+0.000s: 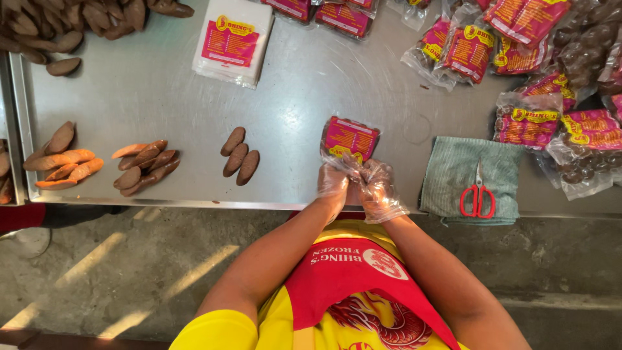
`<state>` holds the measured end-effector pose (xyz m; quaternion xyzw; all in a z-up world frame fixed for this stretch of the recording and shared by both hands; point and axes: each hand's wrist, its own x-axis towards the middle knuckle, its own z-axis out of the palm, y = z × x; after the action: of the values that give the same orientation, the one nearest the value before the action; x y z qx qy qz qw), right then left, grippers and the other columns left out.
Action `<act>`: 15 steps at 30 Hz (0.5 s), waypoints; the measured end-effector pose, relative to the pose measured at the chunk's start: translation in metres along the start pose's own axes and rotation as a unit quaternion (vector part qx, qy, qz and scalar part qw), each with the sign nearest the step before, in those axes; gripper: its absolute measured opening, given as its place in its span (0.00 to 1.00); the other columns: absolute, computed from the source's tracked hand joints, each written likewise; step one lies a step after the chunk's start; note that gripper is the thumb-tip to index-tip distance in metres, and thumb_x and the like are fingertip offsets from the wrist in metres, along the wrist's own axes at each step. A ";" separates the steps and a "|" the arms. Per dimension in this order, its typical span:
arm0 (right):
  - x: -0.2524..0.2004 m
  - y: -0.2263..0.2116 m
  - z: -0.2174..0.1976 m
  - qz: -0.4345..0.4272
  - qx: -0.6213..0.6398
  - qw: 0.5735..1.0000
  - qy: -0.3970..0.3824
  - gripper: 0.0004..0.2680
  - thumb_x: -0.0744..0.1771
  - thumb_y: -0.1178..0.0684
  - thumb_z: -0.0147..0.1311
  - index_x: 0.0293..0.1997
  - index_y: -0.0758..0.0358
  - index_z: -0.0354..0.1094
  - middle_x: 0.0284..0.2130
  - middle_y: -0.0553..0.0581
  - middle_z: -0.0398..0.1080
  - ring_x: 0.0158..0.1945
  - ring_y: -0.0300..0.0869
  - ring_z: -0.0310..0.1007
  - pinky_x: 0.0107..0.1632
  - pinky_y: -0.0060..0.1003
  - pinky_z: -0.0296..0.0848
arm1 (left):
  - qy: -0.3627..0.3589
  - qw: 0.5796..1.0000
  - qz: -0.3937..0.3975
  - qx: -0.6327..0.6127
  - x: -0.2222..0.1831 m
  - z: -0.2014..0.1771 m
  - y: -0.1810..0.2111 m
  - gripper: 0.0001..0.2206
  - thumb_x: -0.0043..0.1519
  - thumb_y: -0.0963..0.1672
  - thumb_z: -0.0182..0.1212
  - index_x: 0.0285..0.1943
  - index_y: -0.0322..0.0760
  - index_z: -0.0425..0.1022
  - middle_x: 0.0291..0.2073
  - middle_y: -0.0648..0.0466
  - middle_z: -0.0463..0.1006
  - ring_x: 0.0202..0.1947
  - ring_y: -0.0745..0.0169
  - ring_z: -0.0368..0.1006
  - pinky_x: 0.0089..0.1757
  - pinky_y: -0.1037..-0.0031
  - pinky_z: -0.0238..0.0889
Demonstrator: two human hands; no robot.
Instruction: The person places brown, oblong food items into small plastic bags on a metal table. They arrange the items inside the bags and then move the filled packages to a pile on the right side of the table. The process is repeated continuously with a coworker visible in the background performing similar tasks.
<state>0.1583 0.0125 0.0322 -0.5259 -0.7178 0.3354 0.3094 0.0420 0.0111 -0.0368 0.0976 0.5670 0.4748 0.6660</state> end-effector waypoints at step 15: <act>-0.013 0.027 0.008 0.015 -0.052 0.999 0.007 0.18 0.65 0.56 0.62 0.63 0.49 0.72 0.29 0.57 0.66 0.29 0.47 0.67 0.33 0.43 0.69 | 0.117 0.788 0.186 0.575 -0.076 -0.153 0.167 0.12 0.58 0.43 0.59 0.51 0.41 0.76 0.51 0.48 0.74 0.51 0.53 0.78 0.52 0.63 0.72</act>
<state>0.1698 0.0050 0.0042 -0.5542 -0.7243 0.2983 0.2815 -0.1674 -0.0193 0.0737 0.5096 0.7798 0.1831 0.3143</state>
